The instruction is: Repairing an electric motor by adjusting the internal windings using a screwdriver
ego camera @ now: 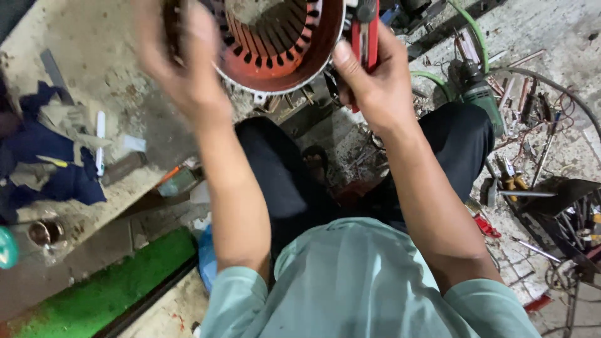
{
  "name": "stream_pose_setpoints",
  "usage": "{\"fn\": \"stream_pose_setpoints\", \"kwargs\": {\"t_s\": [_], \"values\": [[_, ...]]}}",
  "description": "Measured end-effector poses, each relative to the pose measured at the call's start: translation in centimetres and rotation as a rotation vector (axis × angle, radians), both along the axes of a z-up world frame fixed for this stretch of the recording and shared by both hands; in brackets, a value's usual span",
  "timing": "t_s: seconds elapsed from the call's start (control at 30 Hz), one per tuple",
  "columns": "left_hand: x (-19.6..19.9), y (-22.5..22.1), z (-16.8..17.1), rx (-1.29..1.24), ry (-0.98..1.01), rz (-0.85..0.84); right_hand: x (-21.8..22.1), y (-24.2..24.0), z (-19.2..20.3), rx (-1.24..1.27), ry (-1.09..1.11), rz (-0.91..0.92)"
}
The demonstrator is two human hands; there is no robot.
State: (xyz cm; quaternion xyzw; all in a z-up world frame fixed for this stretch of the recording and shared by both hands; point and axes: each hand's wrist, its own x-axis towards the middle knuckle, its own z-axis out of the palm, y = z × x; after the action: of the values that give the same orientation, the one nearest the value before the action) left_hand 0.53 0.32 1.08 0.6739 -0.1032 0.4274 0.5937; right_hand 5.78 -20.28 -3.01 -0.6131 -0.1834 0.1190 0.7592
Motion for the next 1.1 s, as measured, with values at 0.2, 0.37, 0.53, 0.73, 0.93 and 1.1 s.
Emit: {"fn": "stream_pose_setpoints", "kwargs": {"t_s": [0.2,0.37,0.53,0.73,0.93,1.1], "values": [[0.0,0.1,-6.9,-0.187,-0.013,0.071,0.4,0.2,-2.7,0.177,0.063,0.140],[-0.5,-0.9,-5.3,-0.130,-0.137,0.026,-1.8,-0.6,-3.6,0.114,0.088,0.184],[-3.1,-1.3,-0.9,0.139,0.051,0.213,-4.7,0.4,-5.0,0.311,0.232,0.253],[-2.8,-1.4,2.3,0.347,0.103,0.240,-6.6,1.3,-4.6,0.231,0.361,0.168],[-2.2,-2.0,3.8,0.400,0.167,0.187,-6.3,0.6,-4.3,0.054,0.344,-0.032],[-1.7,-1.8,3.9,0.371,0.205,0.164,-5.8,0.5,-3.2,0.015,0.301,-0.069]]}}
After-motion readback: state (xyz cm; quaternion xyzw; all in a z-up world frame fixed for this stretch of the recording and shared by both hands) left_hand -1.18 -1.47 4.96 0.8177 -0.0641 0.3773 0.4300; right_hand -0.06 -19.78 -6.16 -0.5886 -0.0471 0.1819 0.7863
